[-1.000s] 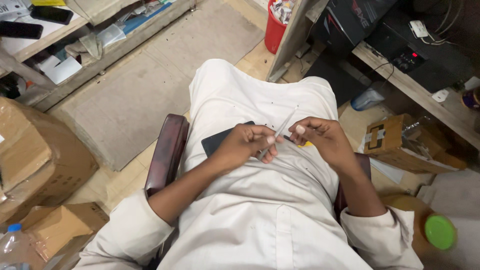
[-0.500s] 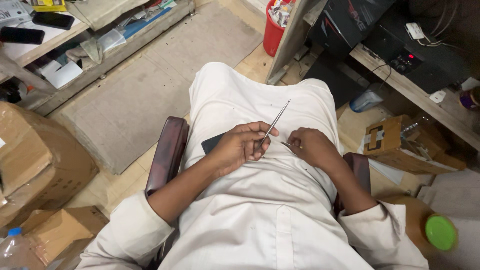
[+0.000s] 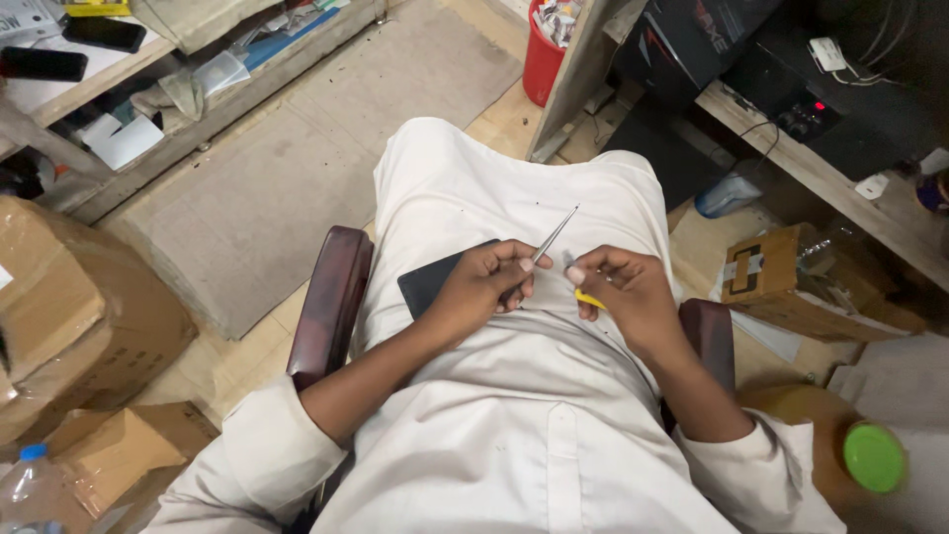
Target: The person uses a metal prying tool to carefully lift and separate a small component on the back of a black smartphone. They repeatedly insert the tool under the component and gently pry it away from the phone's back panel while holding the device on their lap.
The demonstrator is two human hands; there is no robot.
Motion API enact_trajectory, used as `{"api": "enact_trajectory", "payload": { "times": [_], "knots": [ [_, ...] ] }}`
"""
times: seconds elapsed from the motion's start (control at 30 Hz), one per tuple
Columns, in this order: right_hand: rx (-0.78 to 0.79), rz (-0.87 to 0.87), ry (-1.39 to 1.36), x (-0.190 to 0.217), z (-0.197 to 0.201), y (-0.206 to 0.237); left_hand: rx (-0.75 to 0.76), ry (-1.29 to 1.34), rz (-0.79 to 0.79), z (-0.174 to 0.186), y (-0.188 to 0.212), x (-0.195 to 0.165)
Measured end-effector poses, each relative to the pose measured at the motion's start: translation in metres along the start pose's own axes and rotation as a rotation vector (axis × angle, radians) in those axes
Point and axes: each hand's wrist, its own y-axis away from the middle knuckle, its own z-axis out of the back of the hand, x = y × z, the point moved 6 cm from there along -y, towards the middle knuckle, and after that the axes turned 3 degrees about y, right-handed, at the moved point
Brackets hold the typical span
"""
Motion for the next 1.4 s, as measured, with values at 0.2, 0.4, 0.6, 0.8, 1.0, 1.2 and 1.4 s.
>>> {"api": "enact_trajectory", "payload": {
  "times": [0.2, 0.4, 0.6, 0.8, 1.0, 1.2, 1.4],
  "knots": [
    [-0.068, -0.055, 0.199, 0.008, -0.004, 0.003, 0.029, -0.076, -0.088, 0.0, -0.003, 0.007],
    [-0.073, -0.045, 0.28, 0.008, -0.004, 0.003, 0.053, -0.075, -0.086, -0.004, 0.001, 0.008],
    [-0.084, -0.046, 0.242, 0.004, -0.001, 0.002, 0.03, -0.112, -0.101, -0.005, 0.001, 0.005],
    [-0.071, -0.044, 0.255, -0.001, 0.001, 0.0, 0.026, -0.138, -0.09, -0.004, 0.001, 0.007],
    [-0.034, -0.03, 0.253, -0.003, -0.001, -0.001, 0.029, -0.251, -0.199, -0.01, 0.011, -0.006],
    [-0.001, 0.057, 0.176, 0.004, -0.003, -0.001, 0.0, -0.619, -0.203, -0.026, 0.028, -0.031],
    [0.057, 0.025, 0.122, 0.002, -0.006, -0.001, -0.047, -0.808, -0.233, -0.039, 0.034, -0.053]
  ]
}}
